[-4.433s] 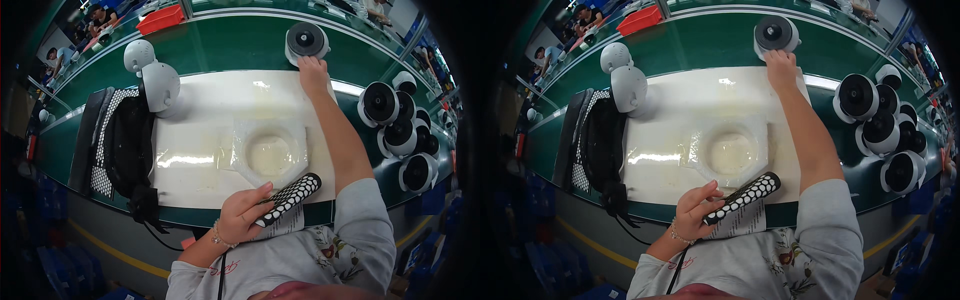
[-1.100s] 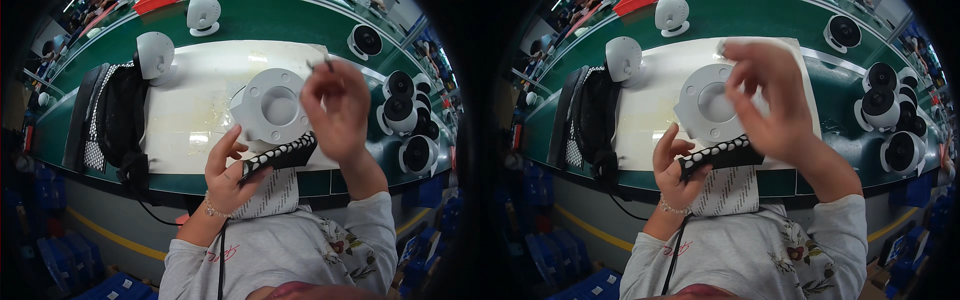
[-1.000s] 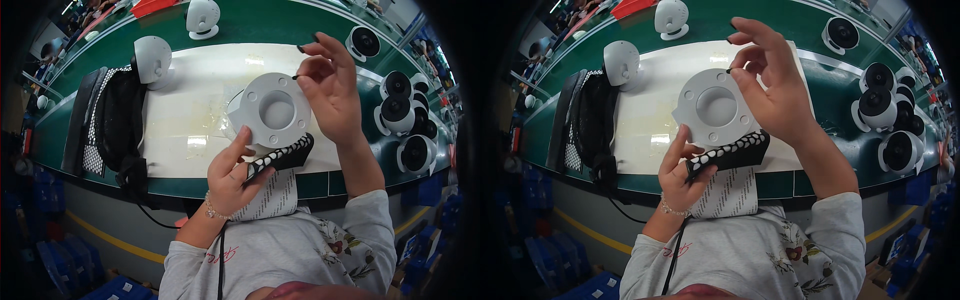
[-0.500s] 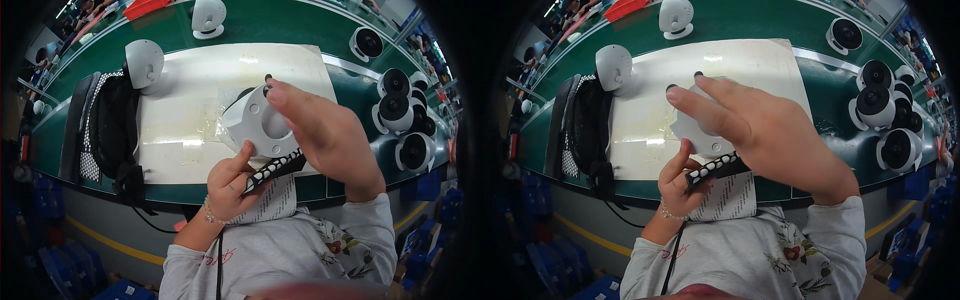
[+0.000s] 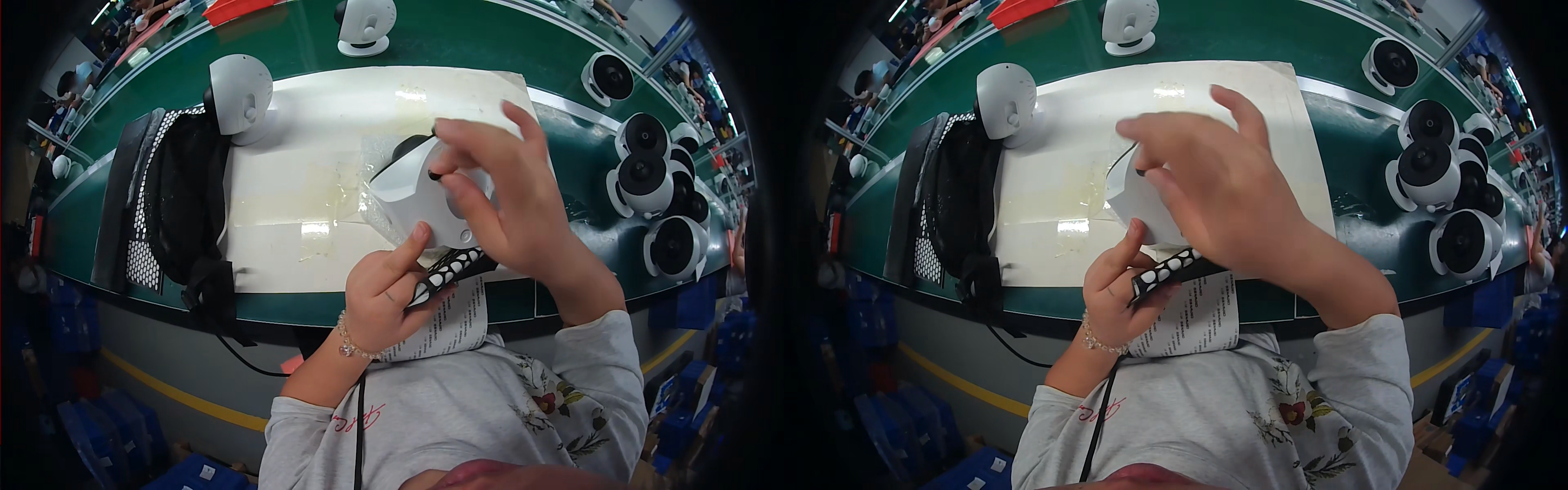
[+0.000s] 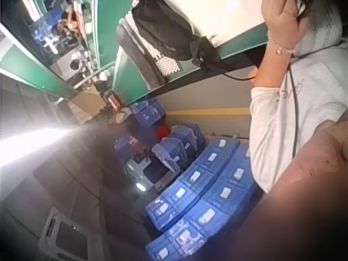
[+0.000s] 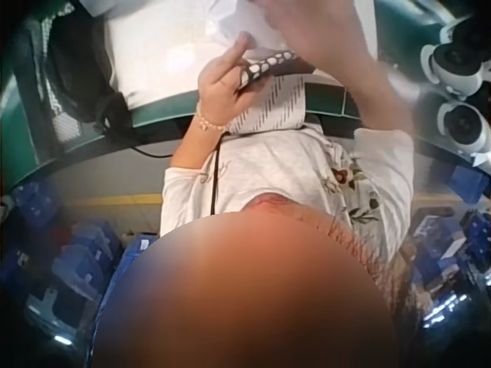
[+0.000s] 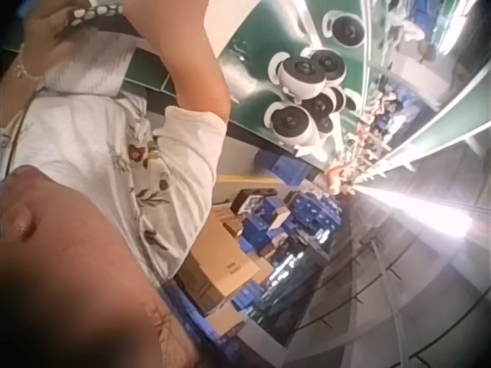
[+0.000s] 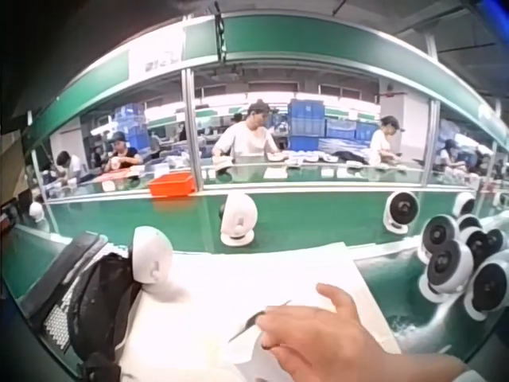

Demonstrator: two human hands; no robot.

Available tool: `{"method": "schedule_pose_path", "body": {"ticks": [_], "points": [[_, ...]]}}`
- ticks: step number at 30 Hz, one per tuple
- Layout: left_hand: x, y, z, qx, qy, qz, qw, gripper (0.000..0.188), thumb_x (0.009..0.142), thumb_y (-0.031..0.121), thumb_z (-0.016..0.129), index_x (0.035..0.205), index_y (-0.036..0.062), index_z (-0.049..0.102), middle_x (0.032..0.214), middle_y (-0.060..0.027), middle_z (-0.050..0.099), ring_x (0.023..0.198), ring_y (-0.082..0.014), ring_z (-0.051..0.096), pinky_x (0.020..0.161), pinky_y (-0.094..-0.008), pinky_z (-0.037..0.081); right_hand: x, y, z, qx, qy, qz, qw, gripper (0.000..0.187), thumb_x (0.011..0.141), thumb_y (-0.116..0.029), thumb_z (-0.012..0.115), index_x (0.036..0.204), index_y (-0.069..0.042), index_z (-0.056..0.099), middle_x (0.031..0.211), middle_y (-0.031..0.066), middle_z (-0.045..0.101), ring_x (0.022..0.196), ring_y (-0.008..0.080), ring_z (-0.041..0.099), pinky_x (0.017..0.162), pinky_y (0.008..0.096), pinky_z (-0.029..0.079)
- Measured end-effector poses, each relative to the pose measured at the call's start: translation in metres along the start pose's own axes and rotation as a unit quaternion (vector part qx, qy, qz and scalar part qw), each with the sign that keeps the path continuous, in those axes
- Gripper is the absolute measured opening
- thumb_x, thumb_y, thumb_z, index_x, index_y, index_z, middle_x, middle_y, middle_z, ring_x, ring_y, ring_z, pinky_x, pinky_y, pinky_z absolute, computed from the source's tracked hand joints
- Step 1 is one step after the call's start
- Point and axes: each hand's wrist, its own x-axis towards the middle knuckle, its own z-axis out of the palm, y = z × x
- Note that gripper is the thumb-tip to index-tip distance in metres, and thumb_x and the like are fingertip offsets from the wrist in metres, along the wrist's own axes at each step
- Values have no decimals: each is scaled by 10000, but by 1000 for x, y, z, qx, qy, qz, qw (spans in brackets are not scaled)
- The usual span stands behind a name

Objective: The worker is applying adhesive pads to the base of dome light components on an assembly line.

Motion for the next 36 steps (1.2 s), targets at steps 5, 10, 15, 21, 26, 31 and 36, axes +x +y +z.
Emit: {"method": "schedule_pose_path", "body": {"ticks": [5,10,15,21,26,31,36], "points": [[-2,-3,1,-19,3,-8,1000,293,560,51,744,712,-8,501,1200,-224,501,594,-243,560,541,-297,465,-17,-10,-7,-106,-50,-21,993,375,744,-42,606,1106,-83,520,1207,150,514,1159,267,472,1032,455,179],[-6,-2,2,-23,-2,-26,999,270,569,12,717,730,-12,501,1208,-231,492,615,-238,571,551,-296,471,-44,10,2,60,36,32,997,186,738,-63,620,924,-72,607,1358,181,330,1291,360,249,1043,452,161],[-6,-3,3,-22,1,-31,999,268,578,-14,696,758,-19,497,1218,-238,481,623,-221,576,568,-290,474,-55,13,11,97,22,71,992,67,733,-70,629,799,-65,639,1385,197,283,1327,368,148,1049,443,148],[-5,-4,3,-3,-1,-18,1000,289,587,-28,686,792,-22,482,1239,-230,465,641,-214,581,568,-283,472,-66,15,19,-66,85,-12,994,150,760,-191,627,876,-104,669,1334,161,386,1294,341,254,1024,428,181],[-3,-3,3,-13,4,-27,1000,267,597,-40,675,775,-29,477,1237,-230,467,660,-216,589,575,-282,476,-80,10,21,-218,48,-46,974,543,818,-572,434,1088,-139,618,1301,125,428,1268,323,294,1030,434,117],[0,-1,1,-27,6,-27,999,232,596,-49,669,735,-41,484,1225,-235,477,648,-210,591,588,-277,480,-84,-3,22,-320,-1,-35,947,673,775,-641,429,1187,-119,535,1310,113,414,1281,322,268,1035,445,100],[-2,-1,-10,-64,31,-11,997,227,666,-2,670,845,-54,539,1154,-208,533,624,-163,575,582,-244,466,-85,-1,2,-181,14,1,983,636,734,-543,598,1155,-75,514,1259,158,436,1233,319,332,1013,432,195]]}}
